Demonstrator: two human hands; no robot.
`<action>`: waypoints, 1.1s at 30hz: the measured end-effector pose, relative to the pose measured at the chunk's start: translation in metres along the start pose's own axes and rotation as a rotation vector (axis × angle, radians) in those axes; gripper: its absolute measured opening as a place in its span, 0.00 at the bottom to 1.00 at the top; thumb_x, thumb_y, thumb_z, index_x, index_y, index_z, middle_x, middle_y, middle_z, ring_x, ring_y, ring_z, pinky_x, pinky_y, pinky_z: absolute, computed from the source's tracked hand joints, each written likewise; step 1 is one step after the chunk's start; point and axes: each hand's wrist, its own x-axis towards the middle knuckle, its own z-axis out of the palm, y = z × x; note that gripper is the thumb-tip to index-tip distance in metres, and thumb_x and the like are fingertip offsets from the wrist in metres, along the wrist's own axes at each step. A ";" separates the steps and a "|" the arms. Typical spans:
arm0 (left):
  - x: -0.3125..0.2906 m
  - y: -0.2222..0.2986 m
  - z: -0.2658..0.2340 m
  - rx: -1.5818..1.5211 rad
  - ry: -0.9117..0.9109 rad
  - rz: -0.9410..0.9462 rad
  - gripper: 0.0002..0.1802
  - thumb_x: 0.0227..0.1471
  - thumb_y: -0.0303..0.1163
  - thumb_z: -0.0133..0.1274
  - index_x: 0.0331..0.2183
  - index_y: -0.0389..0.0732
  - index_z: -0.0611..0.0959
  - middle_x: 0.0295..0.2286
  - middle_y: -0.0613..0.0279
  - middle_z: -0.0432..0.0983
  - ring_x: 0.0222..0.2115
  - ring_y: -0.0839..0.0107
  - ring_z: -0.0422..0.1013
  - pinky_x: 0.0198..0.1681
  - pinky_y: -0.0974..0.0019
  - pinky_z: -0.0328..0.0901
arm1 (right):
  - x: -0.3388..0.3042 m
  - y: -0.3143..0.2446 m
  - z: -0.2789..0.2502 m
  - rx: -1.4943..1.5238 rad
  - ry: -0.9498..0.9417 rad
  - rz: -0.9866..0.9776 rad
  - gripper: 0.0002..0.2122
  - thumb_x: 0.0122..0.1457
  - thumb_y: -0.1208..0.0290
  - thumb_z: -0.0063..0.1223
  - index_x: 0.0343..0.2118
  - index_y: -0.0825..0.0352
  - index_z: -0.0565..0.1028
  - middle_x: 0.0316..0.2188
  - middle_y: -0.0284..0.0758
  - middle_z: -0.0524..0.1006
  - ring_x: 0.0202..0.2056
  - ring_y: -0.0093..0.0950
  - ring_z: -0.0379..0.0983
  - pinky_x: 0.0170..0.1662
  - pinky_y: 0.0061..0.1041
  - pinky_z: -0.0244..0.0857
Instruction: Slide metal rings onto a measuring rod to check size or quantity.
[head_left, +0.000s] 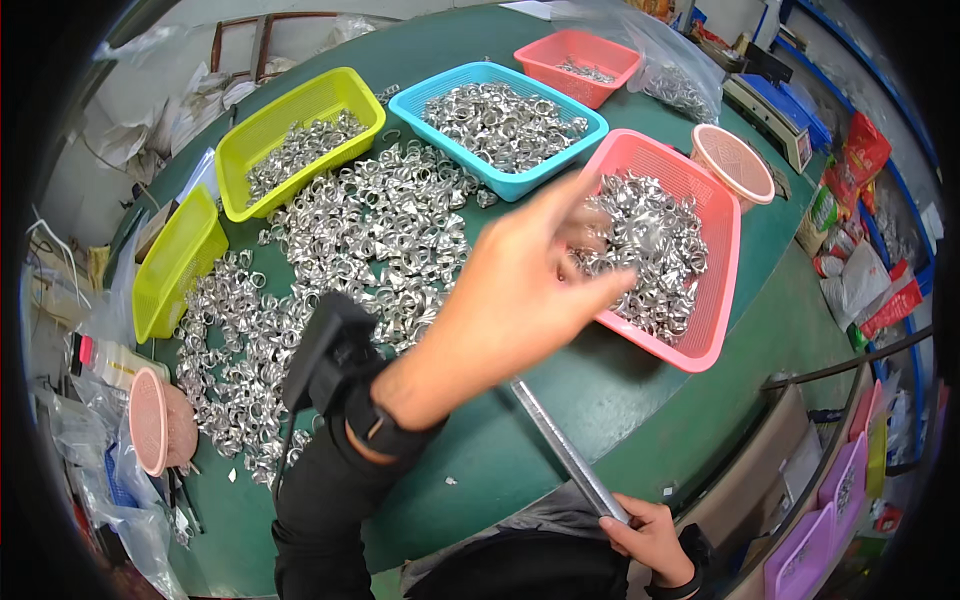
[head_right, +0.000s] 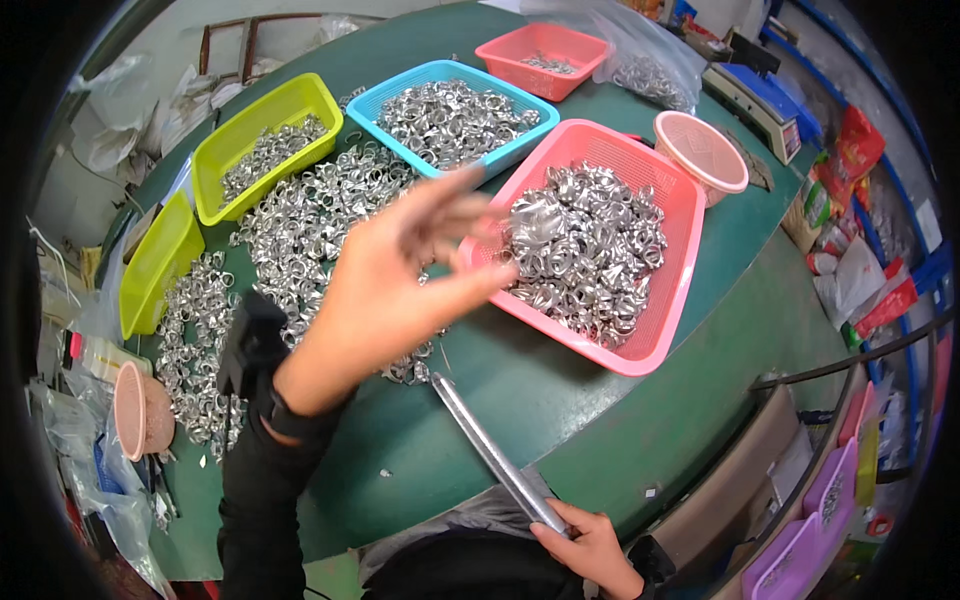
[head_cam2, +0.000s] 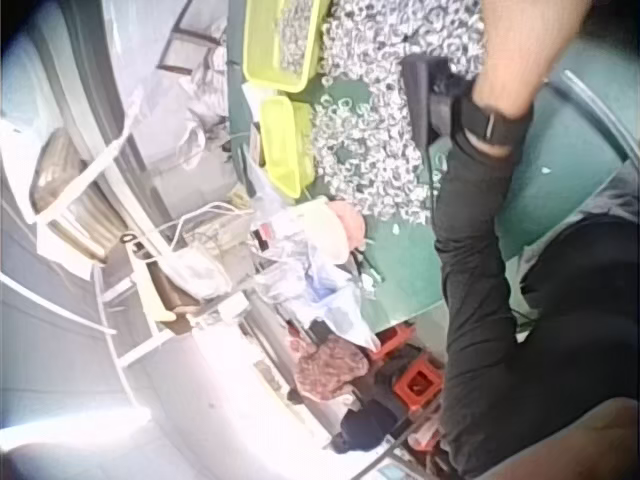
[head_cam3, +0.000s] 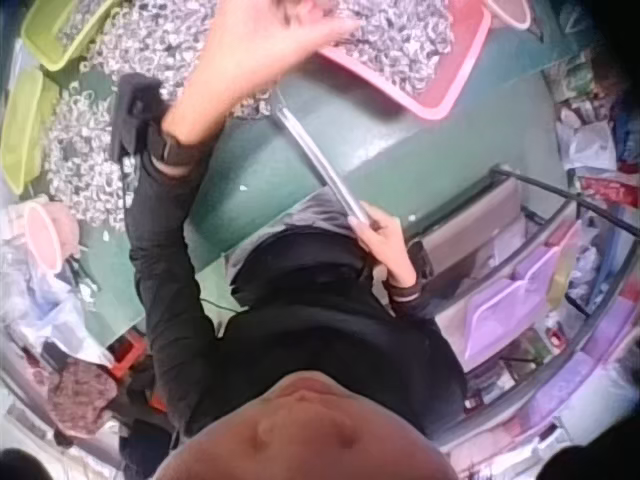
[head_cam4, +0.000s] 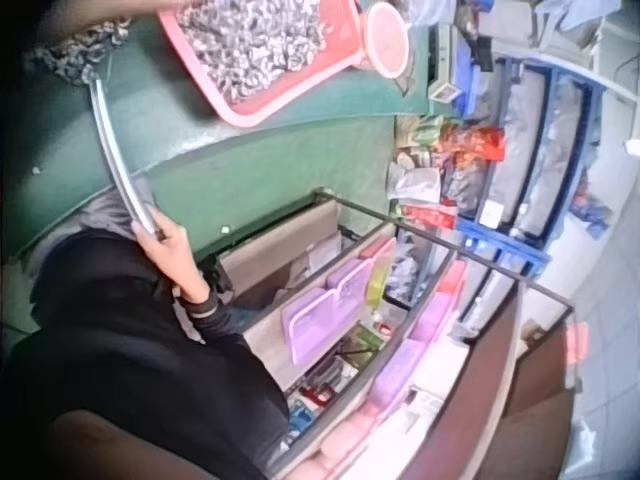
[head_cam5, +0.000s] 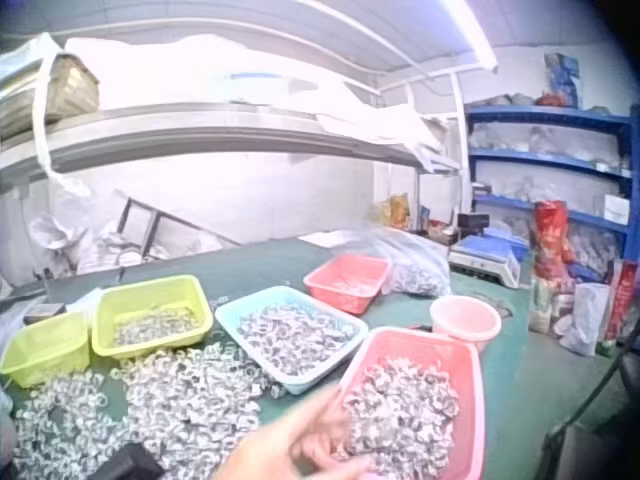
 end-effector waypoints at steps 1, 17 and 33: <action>0.011 0.003 -0.003 0.253 0.032 0.175 0.16 0.34 0.22 0.53 0.33 0.32 0.72 0.29 0.58 0.70 0.28 0.76 0.66 0.30 0.75 0.61 | -0.001 -0.002 0.001 0.030 0.023 -0.011 0.13 0.45 0.77 0.50 0.36 0.73 0.68 0.13 0.24 0.64 0.14 0.10 0.56 0.15 0.10 0.48; -0.079 -0.068 -0.047 0.980 -0.352 0.231 0.11 0.36 0.28 0.50 0.27 0.35 0.71 0.22 0.58 0.63 0.25 0.64 0.63 0.27 0.67 0.58 | 0.005 -0.002 -0.003 0.022 0.120 -0.079 0.14 0.45 0.80 0.48 0.37 0.76 0.66 0.12 0.26 0.64 0.13 0.12 0.57 0.14 0.10 0.50; -0.121 -0.052 -0.054 -0.706 0.096 -0.469 0.12 0.43 0.24 0.46 0.34 0.33 0.67 0.31 0.53 0.69 0.35 0.66 0.66 0.44 0.61 0.58 | 0.010 -0.018 0.009 -0.533 -0.043 -0.422 0.13 0.38 0.76 0.56 0.30 0.71 0.71 0.12 0.33 0.67 0.14 0.17 0.63 0.19 0.14 0.58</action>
